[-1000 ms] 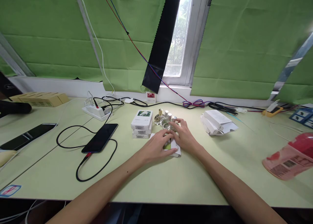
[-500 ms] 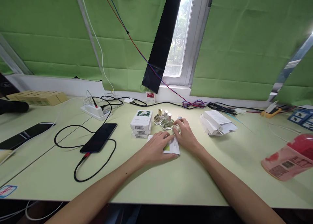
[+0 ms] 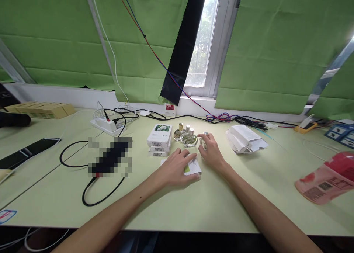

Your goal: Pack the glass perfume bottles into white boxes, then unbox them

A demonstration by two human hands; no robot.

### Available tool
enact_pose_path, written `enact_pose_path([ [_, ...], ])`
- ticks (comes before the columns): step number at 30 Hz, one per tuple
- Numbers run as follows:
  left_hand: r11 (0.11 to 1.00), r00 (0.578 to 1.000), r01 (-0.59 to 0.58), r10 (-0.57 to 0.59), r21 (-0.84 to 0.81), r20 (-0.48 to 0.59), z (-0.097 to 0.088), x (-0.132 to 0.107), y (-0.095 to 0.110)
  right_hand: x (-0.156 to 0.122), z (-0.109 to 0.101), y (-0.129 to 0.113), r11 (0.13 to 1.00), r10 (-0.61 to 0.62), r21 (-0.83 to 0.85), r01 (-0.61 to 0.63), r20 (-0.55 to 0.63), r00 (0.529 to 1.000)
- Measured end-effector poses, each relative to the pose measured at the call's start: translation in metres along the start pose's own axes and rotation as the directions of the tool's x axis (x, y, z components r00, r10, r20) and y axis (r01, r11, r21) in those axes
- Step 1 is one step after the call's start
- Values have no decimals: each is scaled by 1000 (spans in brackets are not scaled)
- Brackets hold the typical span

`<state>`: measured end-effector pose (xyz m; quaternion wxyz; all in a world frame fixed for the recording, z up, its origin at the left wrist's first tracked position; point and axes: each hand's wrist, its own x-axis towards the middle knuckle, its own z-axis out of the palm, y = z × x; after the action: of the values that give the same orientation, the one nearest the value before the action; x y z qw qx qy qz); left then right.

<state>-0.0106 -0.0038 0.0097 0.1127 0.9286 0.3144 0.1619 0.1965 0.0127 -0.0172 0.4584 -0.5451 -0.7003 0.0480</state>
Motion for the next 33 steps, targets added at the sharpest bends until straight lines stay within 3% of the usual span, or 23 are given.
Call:
enact_pose_path([
  [8, 1000, 998, 0, -1, 22, 67, -3, -2, 1, -1, -2, 1, 999, 22, -27, -22, -9, 1000],
  [14, 1000, 995, 19, -20, 11, 95, -6, 0, 5, -1, -4, 0, 988, 44, -148, -48, -25, 999],
  [21, 999, 994, 7, -3, -34, 108, -5, -1, 5, 0, -7, -5, 930, 189, -318, -184, -14, 982],
  [33, 990, 1000, -10, 14, -138, 23, 0, -1, 0, 4, -10, -15, 847, 318, -435, -304, -44, 947],
])
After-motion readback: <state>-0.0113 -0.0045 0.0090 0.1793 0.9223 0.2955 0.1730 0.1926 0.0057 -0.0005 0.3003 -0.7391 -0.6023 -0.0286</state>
